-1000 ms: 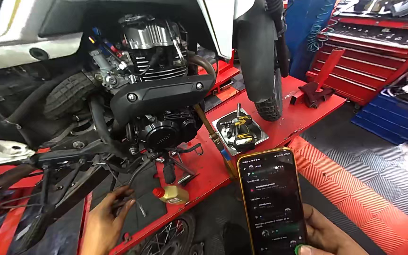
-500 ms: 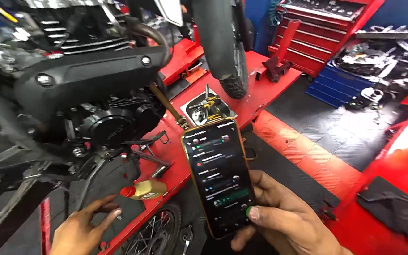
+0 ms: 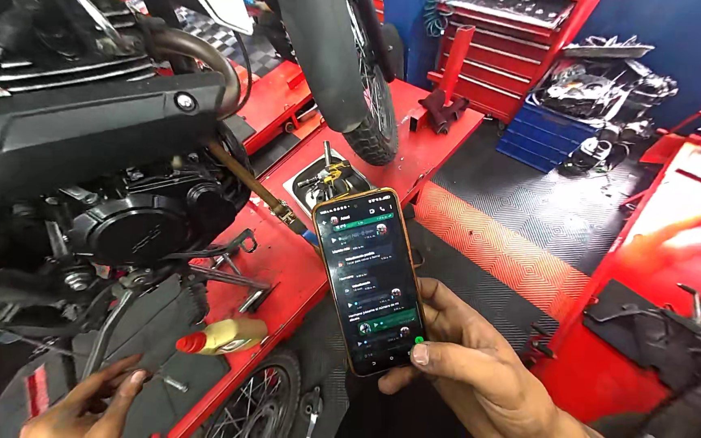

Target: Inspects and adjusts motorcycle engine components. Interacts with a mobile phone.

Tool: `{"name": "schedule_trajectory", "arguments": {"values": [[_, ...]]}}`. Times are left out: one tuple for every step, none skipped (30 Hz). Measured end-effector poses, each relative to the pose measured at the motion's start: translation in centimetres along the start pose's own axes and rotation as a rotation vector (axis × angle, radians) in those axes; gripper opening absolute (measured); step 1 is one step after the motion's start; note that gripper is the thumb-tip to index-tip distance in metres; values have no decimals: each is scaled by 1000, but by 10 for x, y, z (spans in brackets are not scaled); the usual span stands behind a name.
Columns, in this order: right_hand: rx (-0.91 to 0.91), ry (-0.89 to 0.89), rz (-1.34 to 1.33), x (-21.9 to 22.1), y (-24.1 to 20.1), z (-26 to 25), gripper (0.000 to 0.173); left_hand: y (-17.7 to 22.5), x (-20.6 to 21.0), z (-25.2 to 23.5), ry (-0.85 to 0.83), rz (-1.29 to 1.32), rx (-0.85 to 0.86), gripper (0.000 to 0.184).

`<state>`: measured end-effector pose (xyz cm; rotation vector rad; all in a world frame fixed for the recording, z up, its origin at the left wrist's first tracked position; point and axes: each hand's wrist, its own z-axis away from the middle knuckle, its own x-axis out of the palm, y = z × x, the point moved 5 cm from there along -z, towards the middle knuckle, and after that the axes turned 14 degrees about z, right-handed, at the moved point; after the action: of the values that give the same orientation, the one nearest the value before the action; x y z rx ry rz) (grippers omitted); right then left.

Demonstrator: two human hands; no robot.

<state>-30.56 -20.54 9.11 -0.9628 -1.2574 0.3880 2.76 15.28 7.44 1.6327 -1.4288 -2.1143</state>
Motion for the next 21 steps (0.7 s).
{"name": "schedule_trajectory", "arguments": {"values": [[-2, -4, -3, -1, 0, 0, 43, 1, 0, 0, 7, 2, 0, 36], [0, -5, -7, -2, 0, 1, 43, 2, 1, 1, 12, 0, -1, 37], [4, -5, -9, -3, 0, 1, 43, 4, 2, 1, 17, -2, -3, 38], [9, -7, -11, -4, 0, 1, 42, 4, 2, 1, 23, -6, -3, 39], [11, -8, -15, -5, 0, 2, 42, 4, 2, 2, 32, -5, -1, 40], [13, -8, -17, -5, -1, 2, 41, 5, 2, 2, 41, -1, 1, 41], [17, -3, -21, -5, -1, 2, 41, 5, 2, 2, 47, 10, 7, 41], [20, 0, -24, -5, -1, 3, 40, 5, 2, 2, 49, 23, 13, 42], [22, 0, -28, -5, 0, 3, 40, 6, 2, 3, 49, 31, 17, 42], [24, -4, -31, -5, 0, 3, 41, 5, 2, 3, 49, 36, 17, 41], [24, -9, -35, -5, 0, 4, 41, 4, 2, 3, 53, 38, 12, 41], [25, -9, -39, -5, 0, 4, 41, 4, 2, 3, 58, 37, 9, 40], [23, -8, -41, -5, -1, 4, 42, 3, 2, 3, 64, 39, 7, 39], [21, -8, -40, -5, -1, 4, 42, 4, 2, 3, 72, 45, 8, 37], [18, -9, -37, -5, -1, 4, 43, 4, 2, 3, 81, 60, 7, 36], [14, -10, -32, -5, -1, 3, 43, 5, 2, 3, 89, 79, 1, 35], [8, -17, -29, -5, -1, 3, 44, 7, 3, 3, 100, 86, -1, 35], [4, -26, -27, -6, -1, 1, 45, 8, 3, 3, 106, 88, 1, 35], [2, -34, -29, -6, -1, 0, 45, 7, 2, 2, 106, 82, 5, 35], [1, -39, -30, -6, -1, -1, 45, 5, 1, 1, 106, 76, 12, 36], [1, -40, -30, -6, -2, -1, 45, 4, 0, 1, 107, 68, 12, 36]]}}
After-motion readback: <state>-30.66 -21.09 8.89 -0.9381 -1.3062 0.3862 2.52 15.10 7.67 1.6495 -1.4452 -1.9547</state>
